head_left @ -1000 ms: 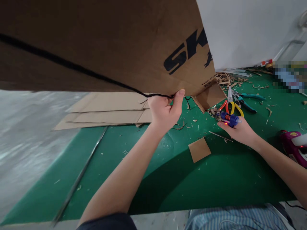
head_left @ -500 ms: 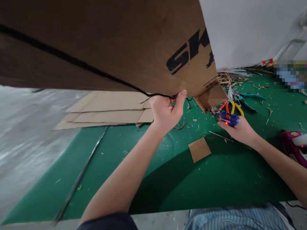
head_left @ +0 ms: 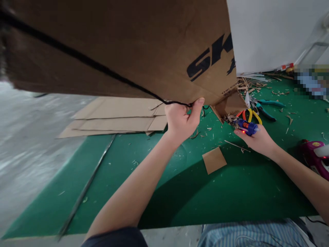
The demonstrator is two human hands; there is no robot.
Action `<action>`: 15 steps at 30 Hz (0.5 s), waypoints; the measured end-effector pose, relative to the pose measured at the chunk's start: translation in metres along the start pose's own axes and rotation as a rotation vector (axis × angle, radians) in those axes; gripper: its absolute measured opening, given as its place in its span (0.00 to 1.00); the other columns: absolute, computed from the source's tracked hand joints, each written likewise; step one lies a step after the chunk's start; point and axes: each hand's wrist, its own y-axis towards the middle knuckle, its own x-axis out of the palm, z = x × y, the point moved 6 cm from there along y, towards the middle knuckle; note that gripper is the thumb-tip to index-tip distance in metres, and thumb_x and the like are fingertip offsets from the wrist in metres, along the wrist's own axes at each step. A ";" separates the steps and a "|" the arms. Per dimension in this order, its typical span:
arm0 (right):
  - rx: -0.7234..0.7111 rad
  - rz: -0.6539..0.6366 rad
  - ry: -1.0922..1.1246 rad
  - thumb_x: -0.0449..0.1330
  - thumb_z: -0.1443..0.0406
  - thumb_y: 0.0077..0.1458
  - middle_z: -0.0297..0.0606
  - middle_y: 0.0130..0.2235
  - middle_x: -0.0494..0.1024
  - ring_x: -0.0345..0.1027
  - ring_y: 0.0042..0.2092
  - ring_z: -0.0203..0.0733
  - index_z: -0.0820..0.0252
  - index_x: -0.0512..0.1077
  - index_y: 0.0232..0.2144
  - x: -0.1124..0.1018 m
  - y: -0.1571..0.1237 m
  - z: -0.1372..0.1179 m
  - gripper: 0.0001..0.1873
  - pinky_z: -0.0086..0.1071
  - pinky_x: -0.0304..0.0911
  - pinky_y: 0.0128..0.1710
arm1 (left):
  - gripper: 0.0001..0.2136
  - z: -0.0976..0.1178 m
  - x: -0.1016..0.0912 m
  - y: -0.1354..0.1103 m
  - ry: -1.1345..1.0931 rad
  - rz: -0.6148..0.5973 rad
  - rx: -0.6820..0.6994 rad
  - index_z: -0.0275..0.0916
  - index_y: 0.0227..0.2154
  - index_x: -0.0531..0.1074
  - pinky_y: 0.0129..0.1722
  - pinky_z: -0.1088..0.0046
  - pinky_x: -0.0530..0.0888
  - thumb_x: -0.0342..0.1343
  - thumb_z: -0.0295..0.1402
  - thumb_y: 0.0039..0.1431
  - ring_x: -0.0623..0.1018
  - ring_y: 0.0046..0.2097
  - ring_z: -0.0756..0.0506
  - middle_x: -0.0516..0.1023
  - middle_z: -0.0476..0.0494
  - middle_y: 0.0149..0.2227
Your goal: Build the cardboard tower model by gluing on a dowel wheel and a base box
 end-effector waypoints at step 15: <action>0.055 0.005 0.032 0.64 0.49 0.53 0.31 0.19 0.66 0.60 0.20 0.34 0.58 0.72 0.23 0.004 0.004 0.001 0.19 0.32 0.54 0.19 | 0.21 0.018 -0.002 0.001 0.043 -0.019 0.089 0.42 0.18 0.66 0.28 0.68 0.71 0.54 0.46 0.64 0.74 0.23 0.47 0.68 0.50 0.15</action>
